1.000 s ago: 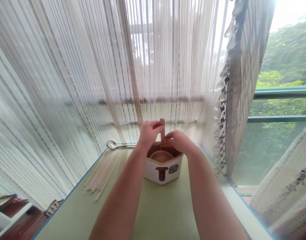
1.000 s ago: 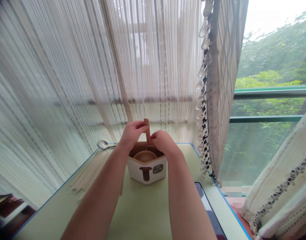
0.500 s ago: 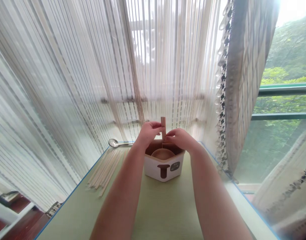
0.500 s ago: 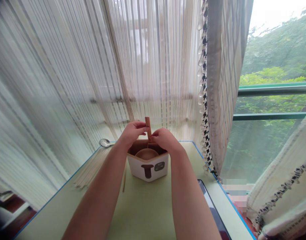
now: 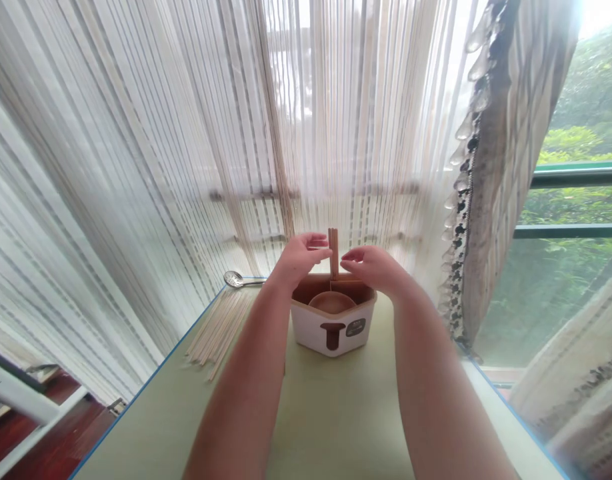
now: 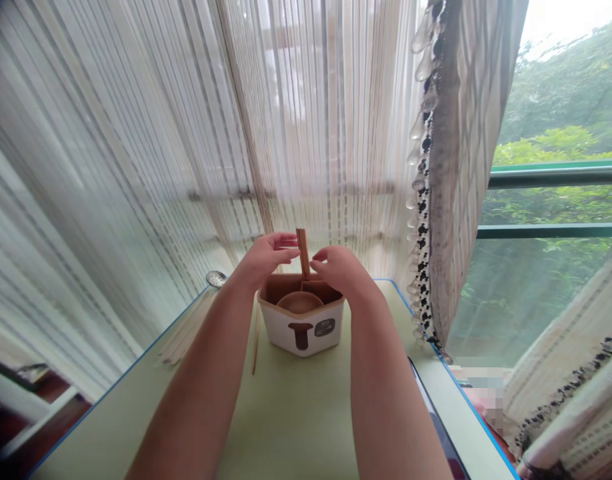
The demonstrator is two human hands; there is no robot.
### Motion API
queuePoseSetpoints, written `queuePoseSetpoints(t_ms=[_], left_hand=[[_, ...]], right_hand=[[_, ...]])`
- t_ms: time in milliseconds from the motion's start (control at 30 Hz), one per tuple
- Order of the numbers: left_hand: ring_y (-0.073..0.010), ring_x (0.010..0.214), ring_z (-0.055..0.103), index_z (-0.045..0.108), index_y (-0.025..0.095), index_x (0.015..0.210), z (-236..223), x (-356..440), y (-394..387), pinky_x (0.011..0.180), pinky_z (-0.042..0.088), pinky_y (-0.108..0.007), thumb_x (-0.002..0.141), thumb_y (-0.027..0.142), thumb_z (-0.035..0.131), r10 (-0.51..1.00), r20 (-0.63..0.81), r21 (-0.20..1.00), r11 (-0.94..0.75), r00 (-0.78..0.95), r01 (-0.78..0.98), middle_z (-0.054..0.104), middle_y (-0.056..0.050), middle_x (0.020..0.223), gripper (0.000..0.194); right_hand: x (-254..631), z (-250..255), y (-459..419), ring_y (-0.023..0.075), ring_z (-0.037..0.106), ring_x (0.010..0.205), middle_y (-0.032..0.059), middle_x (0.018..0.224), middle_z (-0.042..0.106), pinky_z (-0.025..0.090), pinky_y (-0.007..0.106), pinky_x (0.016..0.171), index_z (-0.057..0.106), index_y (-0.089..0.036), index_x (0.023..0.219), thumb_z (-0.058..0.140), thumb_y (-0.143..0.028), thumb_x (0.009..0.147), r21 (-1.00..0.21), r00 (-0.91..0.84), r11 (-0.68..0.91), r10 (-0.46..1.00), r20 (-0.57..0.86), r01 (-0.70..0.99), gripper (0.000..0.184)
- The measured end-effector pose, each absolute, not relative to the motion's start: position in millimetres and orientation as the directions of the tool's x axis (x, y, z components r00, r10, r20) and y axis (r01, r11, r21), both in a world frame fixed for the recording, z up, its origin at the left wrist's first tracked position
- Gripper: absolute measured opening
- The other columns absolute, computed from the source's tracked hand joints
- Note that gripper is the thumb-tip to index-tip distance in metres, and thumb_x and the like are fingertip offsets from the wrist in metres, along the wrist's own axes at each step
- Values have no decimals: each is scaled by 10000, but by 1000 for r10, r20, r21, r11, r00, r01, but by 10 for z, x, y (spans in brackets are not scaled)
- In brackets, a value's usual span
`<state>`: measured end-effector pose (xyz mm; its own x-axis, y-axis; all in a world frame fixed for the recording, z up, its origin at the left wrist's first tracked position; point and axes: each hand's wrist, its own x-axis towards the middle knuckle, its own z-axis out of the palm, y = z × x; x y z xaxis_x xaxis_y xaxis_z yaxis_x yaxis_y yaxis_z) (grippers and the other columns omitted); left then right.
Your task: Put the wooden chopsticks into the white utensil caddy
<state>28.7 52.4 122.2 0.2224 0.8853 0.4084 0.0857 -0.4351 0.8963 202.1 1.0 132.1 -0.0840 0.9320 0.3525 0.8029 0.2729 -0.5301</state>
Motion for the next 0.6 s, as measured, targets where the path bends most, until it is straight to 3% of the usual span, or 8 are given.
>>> queuePoseSetpoints(t_ms=[167,300,467,600], left_hand=[[-175,794,599,641,168,949,1317,-137,382,753,462,-339,656,339,700,844,527,822,-478,-96,310,653,-83,948,344],[-184,788,601,646,164,855,1079,-533,330,794,432,-339,687,300,647,773,555,761,-324,-306,562,669,-67,861,216],[-177,827,611,629,161,848,431,-999,339,781,430,-291,729,274,586,739,476,799,-137,-476,586,674,-77,868,170],[-186,844,614,630,160,870,101,-1248,348,771,425,-280,735,254,569,771,392,813,-35,-502,582,675,-87,899,176]], right_hand=[[1863,1630,-381,183,607,816,69,948,677,453,283,717,691,-199,980,544,-354,813,-532,-40,341,866,498,775,272],[1501,1726,-655,164,605,801,62,956,668,458,255,680,670,-218,1025,531,-371,827,-559,-193,476,850,490,679,286],[867,1405,-656,157,612,756,55,932,677,447,240,645,670,-231,1002,491,-346,844,-472,-479,565,825,299,677,265],[454,930,-456,208,625,797,112,938,672,455,265,635,679,-177,978,470,-254,827,-311,-535,532,841,83,788,269]])
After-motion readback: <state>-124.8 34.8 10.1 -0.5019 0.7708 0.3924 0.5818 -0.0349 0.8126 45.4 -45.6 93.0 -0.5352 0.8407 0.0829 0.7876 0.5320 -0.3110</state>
